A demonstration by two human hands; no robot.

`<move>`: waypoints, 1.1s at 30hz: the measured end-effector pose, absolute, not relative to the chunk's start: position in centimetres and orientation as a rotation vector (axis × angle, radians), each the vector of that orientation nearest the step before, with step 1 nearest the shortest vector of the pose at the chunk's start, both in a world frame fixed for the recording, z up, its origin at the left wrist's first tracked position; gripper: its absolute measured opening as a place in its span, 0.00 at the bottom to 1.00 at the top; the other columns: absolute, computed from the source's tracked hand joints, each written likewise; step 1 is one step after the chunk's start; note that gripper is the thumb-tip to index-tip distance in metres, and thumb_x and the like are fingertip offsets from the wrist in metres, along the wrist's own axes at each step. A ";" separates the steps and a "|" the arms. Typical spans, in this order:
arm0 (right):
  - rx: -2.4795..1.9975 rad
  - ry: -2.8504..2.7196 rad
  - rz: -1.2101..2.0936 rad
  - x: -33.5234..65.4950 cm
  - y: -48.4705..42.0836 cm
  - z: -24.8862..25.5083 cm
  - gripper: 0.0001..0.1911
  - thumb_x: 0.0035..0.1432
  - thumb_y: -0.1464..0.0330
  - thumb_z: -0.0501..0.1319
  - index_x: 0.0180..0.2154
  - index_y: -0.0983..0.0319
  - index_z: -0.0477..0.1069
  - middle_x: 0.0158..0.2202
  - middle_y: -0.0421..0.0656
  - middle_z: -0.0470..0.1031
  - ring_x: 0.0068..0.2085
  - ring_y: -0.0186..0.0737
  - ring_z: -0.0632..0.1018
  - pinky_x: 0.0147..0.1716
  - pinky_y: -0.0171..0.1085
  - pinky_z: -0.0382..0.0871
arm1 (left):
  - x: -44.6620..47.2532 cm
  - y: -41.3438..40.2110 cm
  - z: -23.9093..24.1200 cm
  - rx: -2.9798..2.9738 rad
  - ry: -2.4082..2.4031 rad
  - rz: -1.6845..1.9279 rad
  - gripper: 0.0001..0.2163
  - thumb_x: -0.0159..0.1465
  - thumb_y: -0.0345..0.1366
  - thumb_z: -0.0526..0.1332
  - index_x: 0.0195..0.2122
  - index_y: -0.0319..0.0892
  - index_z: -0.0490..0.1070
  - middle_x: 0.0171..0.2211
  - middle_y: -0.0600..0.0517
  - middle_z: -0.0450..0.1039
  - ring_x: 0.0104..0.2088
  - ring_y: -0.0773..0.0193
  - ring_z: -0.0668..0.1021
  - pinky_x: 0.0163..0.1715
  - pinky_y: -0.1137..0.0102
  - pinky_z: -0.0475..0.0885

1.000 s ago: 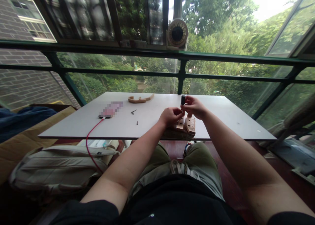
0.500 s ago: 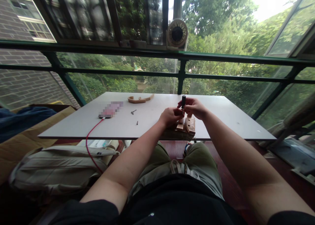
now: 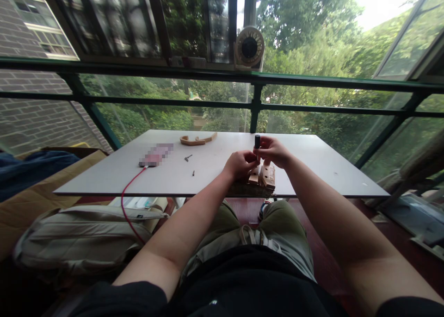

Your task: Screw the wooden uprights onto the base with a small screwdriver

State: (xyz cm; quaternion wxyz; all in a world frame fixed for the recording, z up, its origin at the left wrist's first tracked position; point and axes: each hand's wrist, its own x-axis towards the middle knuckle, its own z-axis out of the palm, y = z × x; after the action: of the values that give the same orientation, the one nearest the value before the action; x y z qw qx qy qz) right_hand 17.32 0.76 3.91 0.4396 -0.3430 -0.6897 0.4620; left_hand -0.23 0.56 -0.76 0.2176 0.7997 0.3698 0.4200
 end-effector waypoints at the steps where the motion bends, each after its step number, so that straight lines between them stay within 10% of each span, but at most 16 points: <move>1: -0.848 -1.709 1.148 17.3 0.8 3.9 0.18 0.44 0.65 0.71 0.37 0.62 0.70 0.26 0.39 0.75 0.21 0.33 0.72 0.13 0.30 0.60 | -0.2 0.6 -0.8 2.213 1.015 1.161 0.13 0.59 0.45 0.63 0.35 0.39 0.78 0.32 0.49 0.81 0.31 0.63 0.79 0.32 0.73 0.69; 33: -0.786 -1.666 1.137 17.0 0.2 4.6 0.20 0.39 0.67 0.72 0.35 0.63 0.68 0.31 0.40 0.73 0.26 0.32 0.73 0.23 0.34 0.68 | -0.3 0.7 -0.7 2.231 0.984 1.145 0.13 0.60 0.43 0.63 0.37 0.40 0.79 0.33 0.50 0.81 0.32 0.63 0.80 0.34 0.72 0.70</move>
State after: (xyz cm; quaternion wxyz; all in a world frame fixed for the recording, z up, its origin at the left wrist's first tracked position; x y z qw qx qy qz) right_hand 16.96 0.22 4.58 0.4692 -0.3208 -0.6795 0.4639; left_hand -0.34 0.73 -0.74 0.2222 0.8075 0.3562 0.4143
